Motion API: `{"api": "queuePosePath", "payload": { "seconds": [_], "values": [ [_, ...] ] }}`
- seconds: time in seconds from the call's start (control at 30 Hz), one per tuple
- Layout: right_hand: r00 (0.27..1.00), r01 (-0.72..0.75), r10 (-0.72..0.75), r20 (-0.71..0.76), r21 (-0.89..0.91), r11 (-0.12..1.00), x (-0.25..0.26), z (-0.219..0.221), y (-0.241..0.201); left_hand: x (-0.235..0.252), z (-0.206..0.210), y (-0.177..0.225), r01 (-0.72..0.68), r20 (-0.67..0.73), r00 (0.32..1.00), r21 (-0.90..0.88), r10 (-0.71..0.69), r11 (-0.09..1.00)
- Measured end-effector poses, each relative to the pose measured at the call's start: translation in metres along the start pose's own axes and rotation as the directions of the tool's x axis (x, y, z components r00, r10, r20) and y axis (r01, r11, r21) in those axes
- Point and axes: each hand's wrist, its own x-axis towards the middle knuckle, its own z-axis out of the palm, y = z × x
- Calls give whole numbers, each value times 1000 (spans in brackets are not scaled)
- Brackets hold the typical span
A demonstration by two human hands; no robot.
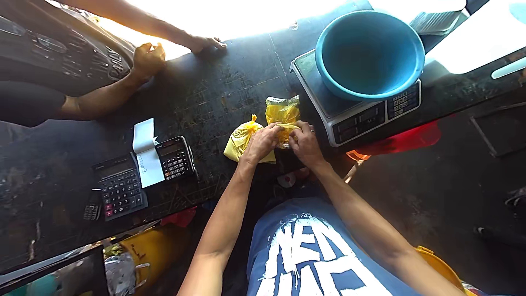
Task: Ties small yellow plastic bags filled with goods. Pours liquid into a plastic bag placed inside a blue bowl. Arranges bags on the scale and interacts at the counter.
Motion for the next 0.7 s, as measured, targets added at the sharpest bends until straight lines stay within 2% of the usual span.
{"api": "queuePosePath", "payload": {
  "seconds": [0.17,0.27,0.4,0.5,0.57,0.7],
  "values": [
    [1000,-19,17,-10,-147,989,5,19,-7,3,-1,1,19,-106,994,-12,-20,1000],
    [1000,7,-7,12,-29,1000,5,13,8,3,-1,-3,47,-107,992,-107,-59,993],
    [999,6,-12,32,182,983,6,0,13,2,0,-8,27,-55,998,-147,-35,989],
    [999,-34,35,-3,205,978,5,1,14,6,-2,-8,28,16,1000,-161,-26,987],
    [998,-63,62,13,153,986,5,4,12,5,0,-7,25,16,1000,-132,-24,991],
    [998,-44,41,41,74,996,10,-3,8,9,7,-2,50,-97,994,23,-48,998]
  ]
}}
